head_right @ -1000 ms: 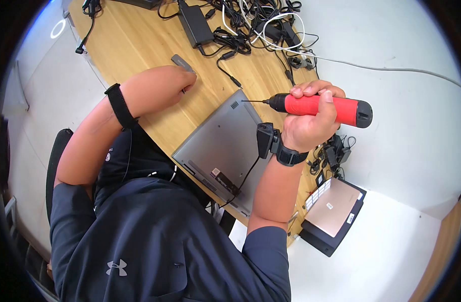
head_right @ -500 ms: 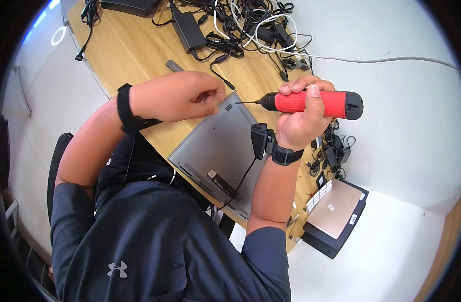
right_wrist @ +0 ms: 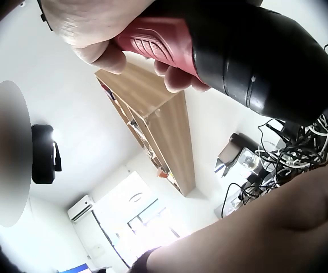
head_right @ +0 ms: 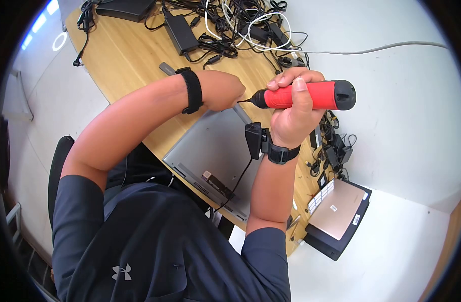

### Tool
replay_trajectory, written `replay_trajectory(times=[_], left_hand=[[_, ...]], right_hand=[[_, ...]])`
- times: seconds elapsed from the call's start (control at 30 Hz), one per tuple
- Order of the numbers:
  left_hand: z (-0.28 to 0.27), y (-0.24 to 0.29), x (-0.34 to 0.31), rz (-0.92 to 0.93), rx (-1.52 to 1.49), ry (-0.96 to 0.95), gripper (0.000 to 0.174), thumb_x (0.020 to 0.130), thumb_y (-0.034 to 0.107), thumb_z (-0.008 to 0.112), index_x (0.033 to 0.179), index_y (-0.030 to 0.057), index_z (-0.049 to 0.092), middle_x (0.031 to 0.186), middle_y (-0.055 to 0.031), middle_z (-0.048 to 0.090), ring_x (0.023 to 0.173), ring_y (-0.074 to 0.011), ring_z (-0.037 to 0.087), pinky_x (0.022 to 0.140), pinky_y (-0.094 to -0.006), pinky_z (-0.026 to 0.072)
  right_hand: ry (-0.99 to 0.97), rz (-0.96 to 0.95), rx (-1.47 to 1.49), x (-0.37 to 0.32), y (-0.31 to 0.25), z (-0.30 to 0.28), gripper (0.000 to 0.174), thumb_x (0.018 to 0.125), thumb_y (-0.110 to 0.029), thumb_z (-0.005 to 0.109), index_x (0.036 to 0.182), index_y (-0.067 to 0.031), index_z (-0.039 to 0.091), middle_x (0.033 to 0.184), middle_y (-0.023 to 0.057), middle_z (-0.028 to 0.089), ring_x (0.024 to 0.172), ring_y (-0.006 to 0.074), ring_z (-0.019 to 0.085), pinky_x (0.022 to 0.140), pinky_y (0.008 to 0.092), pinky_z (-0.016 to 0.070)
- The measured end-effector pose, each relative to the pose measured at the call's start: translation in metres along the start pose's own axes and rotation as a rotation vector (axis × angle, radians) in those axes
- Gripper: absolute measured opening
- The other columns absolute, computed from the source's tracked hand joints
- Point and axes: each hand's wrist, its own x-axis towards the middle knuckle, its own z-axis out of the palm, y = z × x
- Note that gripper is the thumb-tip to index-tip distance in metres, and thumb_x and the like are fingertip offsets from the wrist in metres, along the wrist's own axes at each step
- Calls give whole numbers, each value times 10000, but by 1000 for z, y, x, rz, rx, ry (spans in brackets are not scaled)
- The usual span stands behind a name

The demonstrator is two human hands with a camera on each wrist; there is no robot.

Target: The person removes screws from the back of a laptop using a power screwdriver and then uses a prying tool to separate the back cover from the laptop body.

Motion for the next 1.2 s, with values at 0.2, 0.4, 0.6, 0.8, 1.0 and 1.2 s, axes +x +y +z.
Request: replay_trajectory(times=[0.2, 0.4, 0.6, 0.8, 1.0, 1.2], left_hand=[[3, 0, 4, 2, 16, -6, 189, 831, 111, 597, 855, -57, 680, 810, -239, 681, 765, -403, 664, 680, -467, 517], [1, 3, -1, -8, 9, 3, 180, 819, 96, 608, 842, -69, 677, 805, -240, 680, 759, -401, 666, 677, -461, 525], [6, 3, 0, -29, 60, -4, 150, 798, 57, 593, 828, -62, 680, 805, -246, 676, 765, -413, 665, 680, -460, 533], [18, -2, 4, 36, 78, 108, 160, 811, 27, 558, 885, -43, 682, 913, -253, 681, 871, -426, 666, 756, -467, 541], [28, -8, 8, 205, 193, 265, 160, 746, 8, 585, 808, -23, 729, 875, -253, 702, 862, -418, 685, 766, -450, 561], [-4, 5, -50, 53, 5, 276, 163, 830, 129, 599, 914, -9, 595, 895, -227, 637, 895, -406, 623, 787, -472, 502]], right_hand=[[3, -1, 30, 1, 2, -5, 159, 883, -143, 630, 903, -56, 499, 800, 116, 576, 684, 223, 568, 673, 383, 530], [35, -6, -4, 2, 1, -7, 140, 886, -118, 621, 900, -53, 498, 794, 115, 568, 683, 226, 567, 673, 388, 528], [123, -6, -21, 0, 2, -22, 121, 886, -99, 620, 924, -56, 513, 791, 116, 561, 688, 241, 566, 690, 404, 527], [456, -47, -76, -3, 1, -58, 206, 911, -239, 543, 876, -37, 521, 803, 107, 563, 732, 260, 579, 768, 390, 512], [846, 72, 116, -30, 4, -160, 329, 933, -398, 551, 923, -71, 518, 866, 114, 597, 772, 256, 613, 702, 397, 520], [978, 475, 375, -65, 49, -224, 436, 935, -473, 612, 1069, -70, 513, 919, 136, 619, 806, 296, 633, 659, 413, 581]])
